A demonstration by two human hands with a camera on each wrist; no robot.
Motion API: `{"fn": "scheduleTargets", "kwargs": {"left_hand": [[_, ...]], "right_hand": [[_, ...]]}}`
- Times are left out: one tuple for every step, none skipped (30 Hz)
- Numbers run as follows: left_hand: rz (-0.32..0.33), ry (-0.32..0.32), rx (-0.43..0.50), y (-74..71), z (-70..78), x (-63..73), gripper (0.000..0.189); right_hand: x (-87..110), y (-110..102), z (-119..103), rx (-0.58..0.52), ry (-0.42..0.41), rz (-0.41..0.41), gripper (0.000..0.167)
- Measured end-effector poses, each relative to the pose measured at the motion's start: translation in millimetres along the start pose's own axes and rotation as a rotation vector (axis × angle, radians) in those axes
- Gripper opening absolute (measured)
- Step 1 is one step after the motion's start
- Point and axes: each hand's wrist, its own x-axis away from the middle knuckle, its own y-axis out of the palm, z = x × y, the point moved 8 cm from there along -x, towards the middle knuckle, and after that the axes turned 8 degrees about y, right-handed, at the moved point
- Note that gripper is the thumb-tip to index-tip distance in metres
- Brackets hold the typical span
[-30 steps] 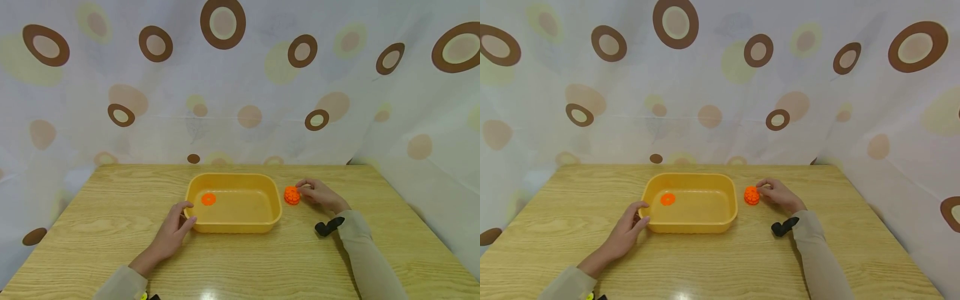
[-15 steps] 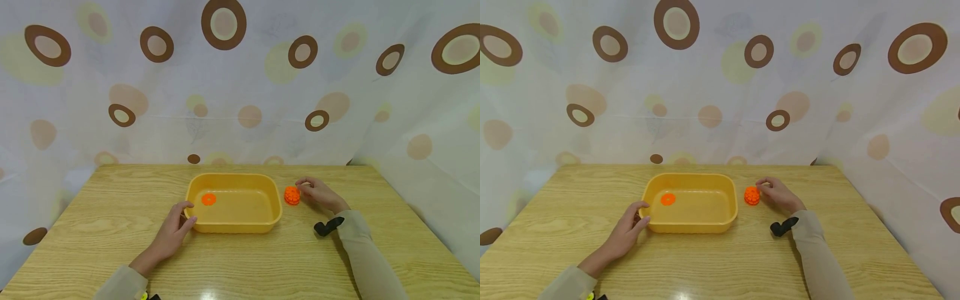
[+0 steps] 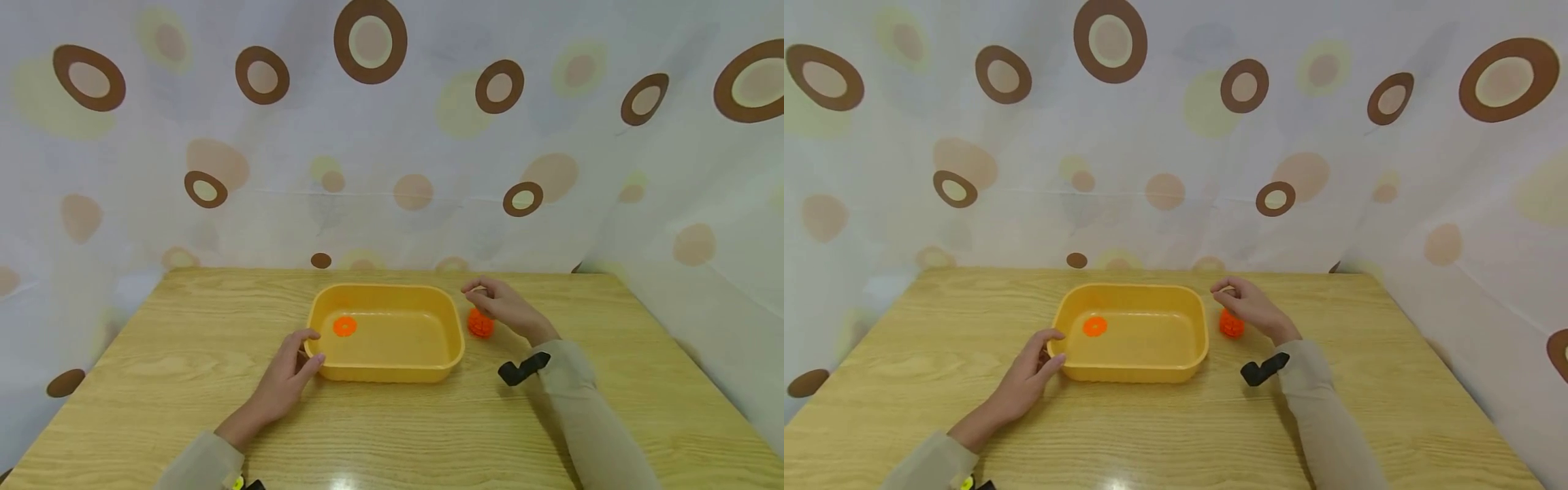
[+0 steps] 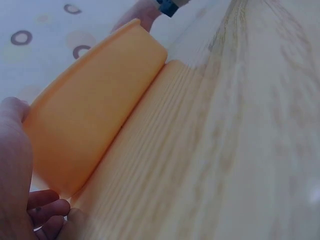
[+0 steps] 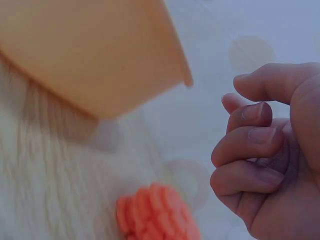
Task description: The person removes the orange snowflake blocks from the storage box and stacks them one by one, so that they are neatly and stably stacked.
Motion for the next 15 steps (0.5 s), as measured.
{"fn": "scheduleTargets", "kwargs": {"left_hand": [[0.001,-0.001,0.0,0.1,-0.4,0.2,0.032],[0.001,-0.002,-0.001,0.0,-0.4,0.3,0.032],[0.001,-0.004,-0.001,-0.2,0.0,0.5,0.032],[0.001,-0.005,-0.001,-0.5,0.4,0.4,0.032],[0.001,-0.002,-0.003,-0.8,0.7,0.4,0.032],[0.001,0.001,-0.004,-0.8,1.1,0.1,0.031],[0.001,0.003,-0.005,-0.8,1.5,-0.3,0.031],[0.0,0.005,-0.003,-0.6,1.8,-0.6,0.031],[0.002,0.008,-0.002,-0.5,1.9,-1.0,0.031],[0.003,0.01,-0.003,-0.3,1.5,-1.4,0.031],[0.005,0.011,-0.002,0.1,1.3,-1.4,0.031],[0.007,0.012,0.0,0.3,1.2,-1.3,0.031],[0.008,0.011,-0.003,0.4,0.8,-0.8,0.031],[0.01,0.009,-0.003,0.3,0.5,-0.2,0.031],[0.012,0.009,-0.005,0.2,0.1,0.4,0.031]], "right_hand": [[-1.4,2,-5,0.001,-0.011,-0.006,0.032],[-3.0,4,-10,0.001,-0.016,-0.009,0.03],[-4.6,7,-15,0.002,-0.019,-0.013,0.029],[-6.3,9,-20,0.007,-0.021,-0.015,0.029],[-8.0,11,-25,0.016,-0.025,-0.016,0.028],[-10.0,13,-29,0.033,-0.035,-0.019,0.027],[-12.1,15,-34,0.049,-0.046,-0.023,0.027],[-14.0,18,-40,0.06,-0.058,-0.029,0.026],[-15.8,21,-45,0.067,-0.074,-0.041,0.026],[-17.5,24,-50,0.071,-0.087,-0.055,0.026],[-19.2,27,-55,0.073,-0.102,-0.073,0.026],[-20.9,31,-59,0.074,-0.118,-0.094,0.026],[-22.6,35,-64,0.067,-0.129,-0.119,0.027],[-24.3,39,-68,0.065,-0.132,-0.14,0.028],[-26.1,43,-70,0.076,-0.132,-0.154,0.029]]}}
